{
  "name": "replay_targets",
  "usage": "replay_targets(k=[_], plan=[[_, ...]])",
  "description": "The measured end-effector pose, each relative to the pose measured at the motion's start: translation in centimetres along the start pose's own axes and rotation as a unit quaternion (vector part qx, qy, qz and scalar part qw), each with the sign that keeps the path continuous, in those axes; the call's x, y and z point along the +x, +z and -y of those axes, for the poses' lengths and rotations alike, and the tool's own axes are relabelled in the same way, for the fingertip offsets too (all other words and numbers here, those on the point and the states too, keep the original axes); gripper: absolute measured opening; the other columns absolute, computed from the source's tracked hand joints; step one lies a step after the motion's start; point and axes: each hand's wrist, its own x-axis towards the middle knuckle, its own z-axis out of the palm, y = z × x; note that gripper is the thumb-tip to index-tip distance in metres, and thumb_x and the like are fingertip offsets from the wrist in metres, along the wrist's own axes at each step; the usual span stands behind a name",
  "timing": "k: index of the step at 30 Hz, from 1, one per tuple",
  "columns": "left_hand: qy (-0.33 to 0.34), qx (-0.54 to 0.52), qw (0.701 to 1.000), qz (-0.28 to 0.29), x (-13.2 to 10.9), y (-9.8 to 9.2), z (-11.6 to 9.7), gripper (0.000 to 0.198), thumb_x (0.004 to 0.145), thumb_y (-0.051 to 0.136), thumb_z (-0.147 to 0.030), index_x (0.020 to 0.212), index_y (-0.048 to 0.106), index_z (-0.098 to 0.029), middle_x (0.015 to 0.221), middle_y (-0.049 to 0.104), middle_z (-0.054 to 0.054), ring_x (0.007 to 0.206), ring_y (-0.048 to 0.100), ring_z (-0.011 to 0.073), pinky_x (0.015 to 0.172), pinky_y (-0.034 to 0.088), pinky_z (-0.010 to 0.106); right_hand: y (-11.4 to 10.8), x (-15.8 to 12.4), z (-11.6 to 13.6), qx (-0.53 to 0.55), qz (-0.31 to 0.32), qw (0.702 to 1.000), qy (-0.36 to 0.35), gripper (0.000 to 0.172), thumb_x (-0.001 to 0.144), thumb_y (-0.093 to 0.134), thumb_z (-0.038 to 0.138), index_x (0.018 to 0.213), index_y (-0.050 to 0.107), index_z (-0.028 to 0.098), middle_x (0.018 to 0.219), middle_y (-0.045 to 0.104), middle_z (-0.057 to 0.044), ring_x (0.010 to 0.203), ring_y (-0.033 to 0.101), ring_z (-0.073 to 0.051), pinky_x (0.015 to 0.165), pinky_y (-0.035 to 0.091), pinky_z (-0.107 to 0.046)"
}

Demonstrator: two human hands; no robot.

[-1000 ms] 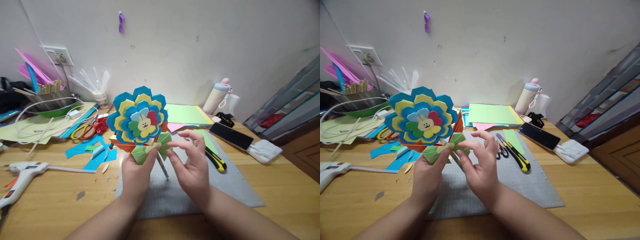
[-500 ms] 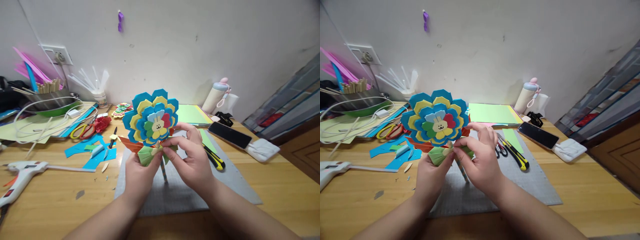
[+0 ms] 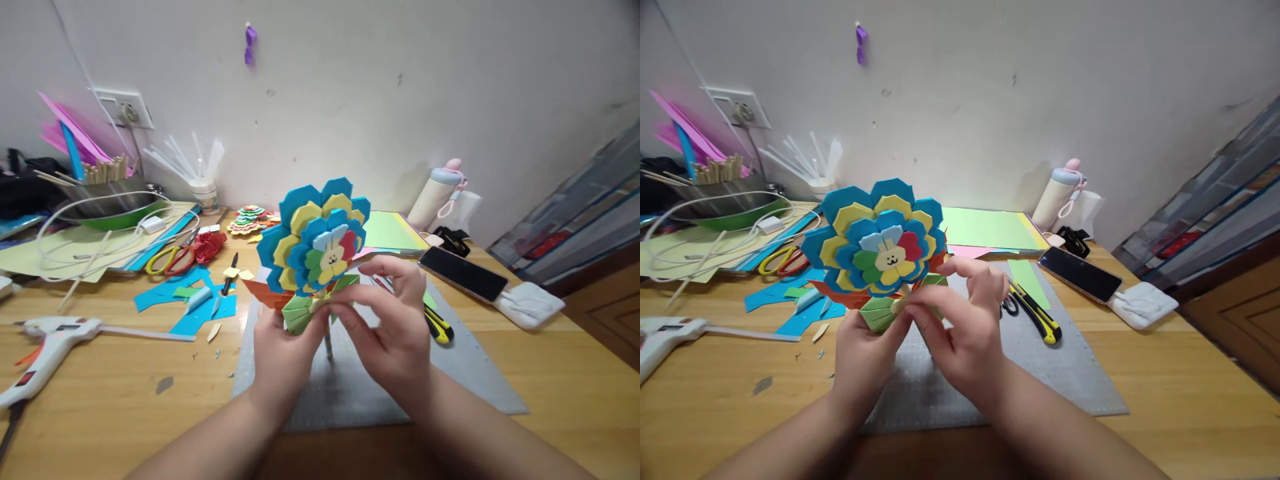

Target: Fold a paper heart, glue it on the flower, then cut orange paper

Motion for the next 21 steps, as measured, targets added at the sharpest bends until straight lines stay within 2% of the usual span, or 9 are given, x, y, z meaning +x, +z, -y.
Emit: replay_targets(k=[4, 9, 11, 15, 18, 21], plan=[[0.007, 0.033, 0.999, -0.006, -0.24, -0.19, 0.19, 0.023, 0.074, 0.069, -0.037, 0.092, 0.071, -0.023, 0.091, 0.072, 0.005, 0.095, 0.065, 0.0264, 0.084, 0.051, 0.038, -0.18, -0.12, 0.37, -0.063, 0.008, 0.996, -0.065, 0.016, 0.079, 0.066, 0.018, 0.087, 0.068, 0.032, 0.121, 0.045, -0.003, 0.117, 0.041, -0.031, 0.1, 0.024, -0.058], [0.012, 0.037, 0.999, -0.011, -0.44, -0.26, 0.53, 0.031, 0.073, 0.071, -0.035, 0.102, 0.07, -0.026, 0.098, 0.072, 0.005, 0.102, 0.063, 0.0289, 0.09, 0.048, 0.043, -0.03, -0.5, 0.47, -0.107, -0.025, 0.991, -0.071, 0.026, 0.078, 0.066, 0.017, 0.093, 0.067, 0.038, 0.121, 0.044, -0.002, 0.113, 0.044, -0.03, 0.102, 0.019, -0.06], [0.023, 0.03, 0.999, -0.004, -0.5, -0.3, 0.68, 0.03, 0.073, 0.071, -0.034, 0.102, 0.07, -0.026, 0.099, 0.072, 0.005, 0.102, 0.063, 0.0286, 0.091, 0.048, 0.043, 0.0, -0.55, 0.52, -0.116, -0.023, 0.99, -0.075, 0.025, 0.077, 0.066, 0.016, 0.09, 0.068, 0.038, 0.129, 0.04, 0.0, 0.121, 0.038, -0.032, 0.104, 0.015, -0.061], [0.036, 0.042, 0.998, -0.002, -0.51, -0.34, 0.77, 0.027, 0.075, 0.069, -0.035, 0.101, 0.07, -0.025, 0.105, 0.071, 0.006, 0.102, 0.063, 0.0287, 0.093, 0.047, 0.045, 0.13, -0.43, 0.66, -0.119, -0.004, 0.99, -0.078, 0.018, 0.078, 0.066, 0.017, 0.086, 0.069, 0.033, 0.145, 0.028, 0.005, 0.137, 0.019, -0.036, 0.107, 0.005, -0.062], [0.049, 0.056, 0.997, -0.01, -0.37, -0.31, 0.75, 0.027, 0.076, 0.068, -0.035, 0.101, 0.069, -0.025, 0.105, 0.071, 0.006, 0.103, 0.062, 0.0296, 0.094, 0.046, 0.048, 0.33, -0.32, 0.7, -0.106, -0.017, 0.99, -0.086, 0.011, 0.082, 0.063, 0.02, 0.082, 0.069, 0.029, 0.146, 0.031, 0.004, 0.138, 0.019, -0.035, 0.107, 0.005, -0.062], [0.071, 0.061, 0.996, -0.007, -0.25, -0.29, 0.81, 0.023, 0.077, 0.067, -0.034, 0.099, 0.07, -0.028, 0.103, 0.071, 0.004, 0.102, 0.062, 0.029, 0.093, 0.046, 0.05, 0.49, -0.28, 0.74, -0.094, -0.03, 0.992, -0.084, 0.011, 0.084, 0.06, 0.021, 0.078, 0.068, 0.026, 0.145, 0.035, 0.002, 0.138, 0.021, -0.035, 0.107, 0.006, -0.062]])
